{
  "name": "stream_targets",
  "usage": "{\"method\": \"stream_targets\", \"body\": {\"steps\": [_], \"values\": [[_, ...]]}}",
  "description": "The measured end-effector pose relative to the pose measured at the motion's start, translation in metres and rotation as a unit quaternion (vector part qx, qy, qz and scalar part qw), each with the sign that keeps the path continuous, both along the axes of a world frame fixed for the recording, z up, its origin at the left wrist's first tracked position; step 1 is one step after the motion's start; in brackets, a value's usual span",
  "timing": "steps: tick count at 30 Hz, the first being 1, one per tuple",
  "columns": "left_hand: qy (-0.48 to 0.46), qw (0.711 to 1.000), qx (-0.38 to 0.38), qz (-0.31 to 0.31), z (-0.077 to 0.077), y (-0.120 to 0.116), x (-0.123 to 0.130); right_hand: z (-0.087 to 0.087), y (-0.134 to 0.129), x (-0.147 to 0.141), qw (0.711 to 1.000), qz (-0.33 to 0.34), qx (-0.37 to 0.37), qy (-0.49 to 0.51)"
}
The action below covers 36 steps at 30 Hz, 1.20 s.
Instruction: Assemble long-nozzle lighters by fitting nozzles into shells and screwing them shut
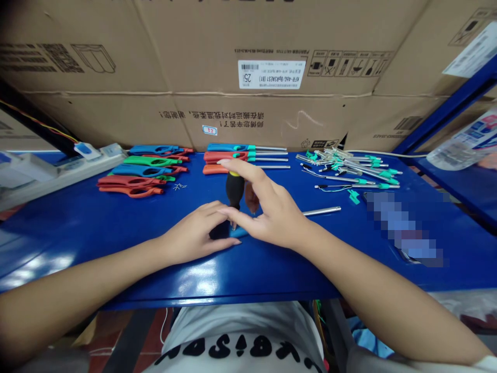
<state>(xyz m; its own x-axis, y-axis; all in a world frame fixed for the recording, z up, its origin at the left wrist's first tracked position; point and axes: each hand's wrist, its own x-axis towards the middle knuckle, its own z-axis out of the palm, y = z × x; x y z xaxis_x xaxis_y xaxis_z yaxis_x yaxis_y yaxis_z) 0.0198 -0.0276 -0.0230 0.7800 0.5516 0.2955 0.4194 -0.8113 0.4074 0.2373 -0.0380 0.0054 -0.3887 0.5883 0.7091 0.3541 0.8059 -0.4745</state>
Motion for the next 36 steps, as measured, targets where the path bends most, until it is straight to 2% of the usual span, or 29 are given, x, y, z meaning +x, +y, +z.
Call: {"method": "stream_targets", "body": {"steps": [2,7,12,14,17,18,23,25,28,30,33,34,36], "values": [[0.0,1.0,-0.001,-0.001,0.001,0.0,0.0,0.002,-0.001,0.001,0.999,-0.018,0.02,-0.021],[0.001,1.0,-0.008,-0.004,0.001,0.0,0.0,0.011,-0.006,0.0,0.997,0.035,-0.069,-0.014],[0.003,1.0,0.001,-0.002,0.001,0.0,0.001,0.015,-0.005,0.002,0.997,0.009,0.07,-0.041],[0.003,1.0,-0.001,-0.003,0.001,0.0,0.001,0.017,-0.007,0.002,0.997,0.019,0.054,-0.055],[-0.003,1.0,-0.01,-0.006,0.0,0.0,0.001,0.018,-0.009,0.002,0.998,0.033,-0.037,-0.047],[-0.004,1.0,-0.012,-0.006,0.0,0.0,0.001,0.018,-0.01,0.002,0.998,0.026,-0.045,-0.044],[-0.006,1.0,0.004,-0.004,0.0,0.0,0.001,0.018,-0.008,0.002,0.995,-0.032,0.077,-0.061],[-0.005,1.0,0.001,-0.004,0.0,0.0,0.001,0.018,-0.009,0.001,0.996,-0.012,0.056,-0.064],[-0.006,1.0,-0.008,-0.004,0.0,0.0,0.001,0.018,-0.01,-0.002,0.998,0.015,-0.031,-0.044],[-0.006,1.0,-0.008,-0.003,0.0,0.0,0.001,0.017,-0.009,-0.002,0.999,-0.001,-0.019,-0.031],[-0.007,1.0,-0.008,-0.003,0.0,0.0,0.001,0.016,-0.008,-0.001,0.997,-0.03,0.059,-0.03],[-0.006,1.0,-0.009,-0.004,0.0,0.0,0.001,0.016,-0.009,-0.001,0.997,-0.023,0.06,-0.03],[-0.003,1.0,-0.011,-0.006,0.0,0.0,0.001,0.018,-0.009,-0.002,1.0,0.007,0.013,-0.022]]}}
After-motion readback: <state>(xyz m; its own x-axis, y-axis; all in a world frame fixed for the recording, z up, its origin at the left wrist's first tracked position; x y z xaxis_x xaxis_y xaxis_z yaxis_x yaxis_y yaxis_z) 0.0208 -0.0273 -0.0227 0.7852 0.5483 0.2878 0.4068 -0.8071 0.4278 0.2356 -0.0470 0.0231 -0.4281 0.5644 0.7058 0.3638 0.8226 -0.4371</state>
